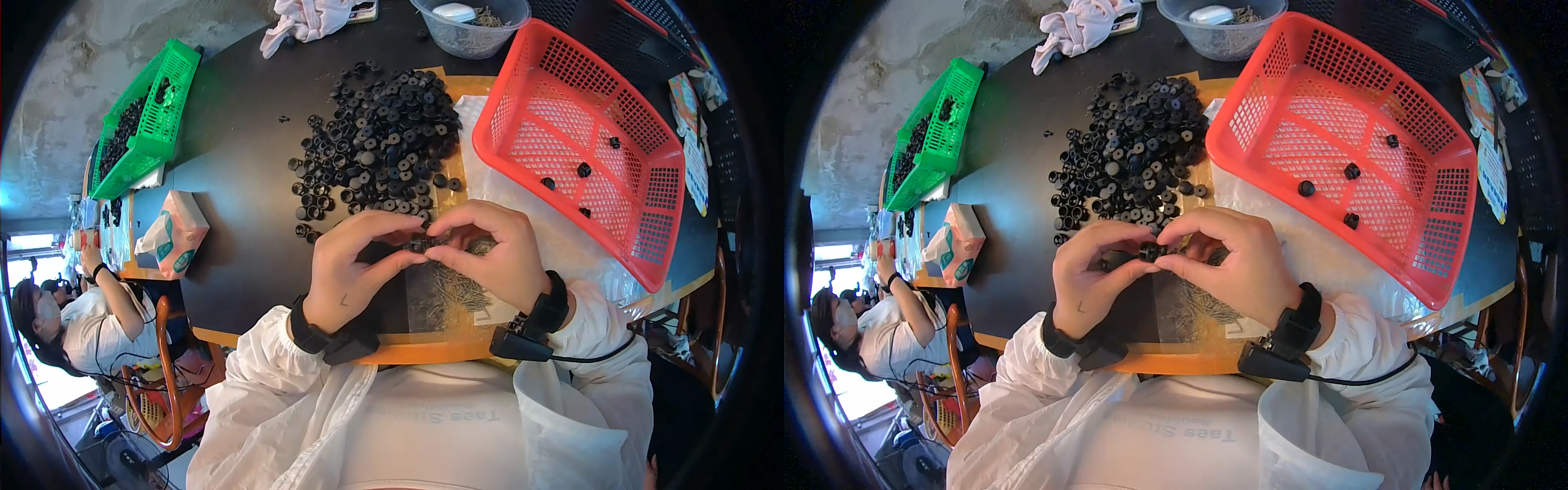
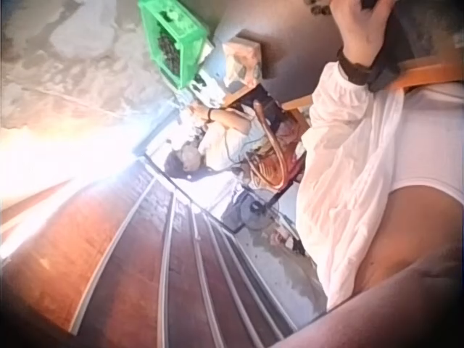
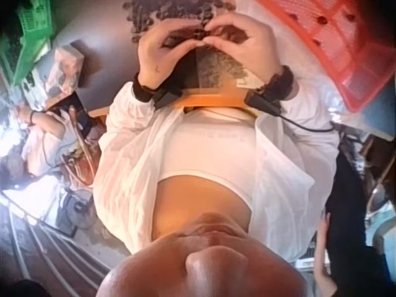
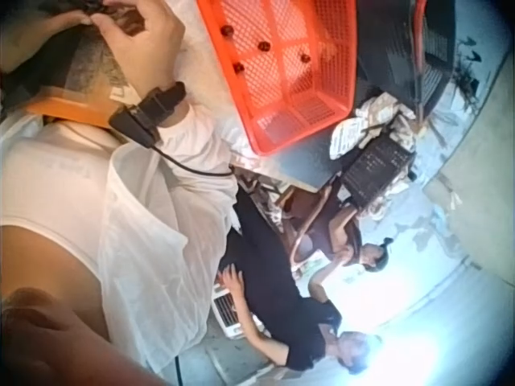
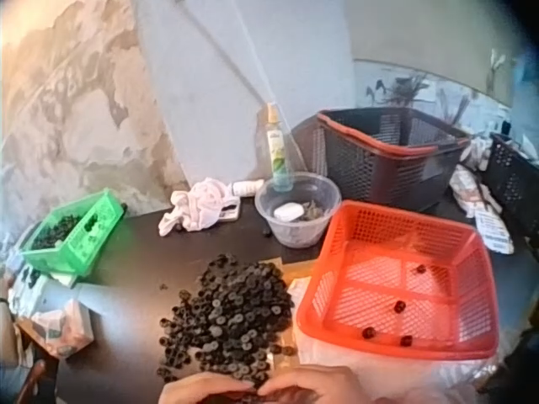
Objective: Assembling small black circular components by inserting metal pins into them at a factory workstation.
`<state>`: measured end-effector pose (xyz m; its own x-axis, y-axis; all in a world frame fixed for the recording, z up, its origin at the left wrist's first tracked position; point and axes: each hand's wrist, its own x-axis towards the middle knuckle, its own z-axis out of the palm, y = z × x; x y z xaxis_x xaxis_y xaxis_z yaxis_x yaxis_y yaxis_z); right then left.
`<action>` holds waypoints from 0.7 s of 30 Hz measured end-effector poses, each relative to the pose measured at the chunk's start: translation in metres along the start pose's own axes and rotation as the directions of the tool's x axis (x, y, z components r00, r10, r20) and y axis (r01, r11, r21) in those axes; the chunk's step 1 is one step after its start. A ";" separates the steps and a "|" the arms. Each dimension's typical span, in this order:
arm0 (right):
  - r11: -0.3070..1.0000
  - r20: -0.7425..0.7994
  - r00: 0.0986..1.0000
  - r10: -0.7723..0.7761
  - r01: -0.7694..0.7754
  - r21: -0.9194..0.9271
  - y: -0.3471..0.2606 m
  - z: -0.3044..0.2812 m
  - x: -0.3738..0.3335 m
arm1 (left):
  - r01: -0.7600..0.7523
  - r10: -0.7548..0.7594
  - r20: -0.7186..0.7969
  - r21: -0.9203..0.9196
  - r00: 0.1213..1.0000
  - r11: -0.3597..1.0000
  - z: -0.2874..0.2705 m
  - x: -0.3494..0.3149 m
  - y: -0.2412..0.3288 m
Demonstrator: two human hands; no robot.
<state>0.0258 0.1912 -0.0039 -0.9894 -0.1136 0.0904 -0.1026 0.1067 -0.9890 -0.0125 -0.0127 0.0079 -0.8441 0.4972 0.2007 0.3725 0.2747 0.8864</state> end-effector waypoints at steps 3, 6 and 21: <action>1.000 0.003 1.000 0.006 -0.006 0.004 0.000 0.000 0.001 | -0.058 0.057 -0.033 -0.027 0.998 0.998 0.000 0.000 -0.006; 1.000 0.007 1.000 0.006 -0.006 0.017 0.000 0.000 0.002 | -0.080 0.080 -0.043 -0.012 0.996 0.997 -0.001 0.000 -0.009; 0.995 0.022 0.997 0.077 -0.078 0.058 -0.001 0.002 -0.001 | -0.223 0.227 -0.053 0.067 0.973 0.972 -0.002 0.001 -0.009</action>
<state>0.0276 0.1896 -0.0028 -0.9919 -0.1264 0.0117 -0.0190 0.0573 -0.9982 -0.0175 -0.0161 0.0010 -0.7568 0.5024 0.4182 0.5764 0.2113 0.7894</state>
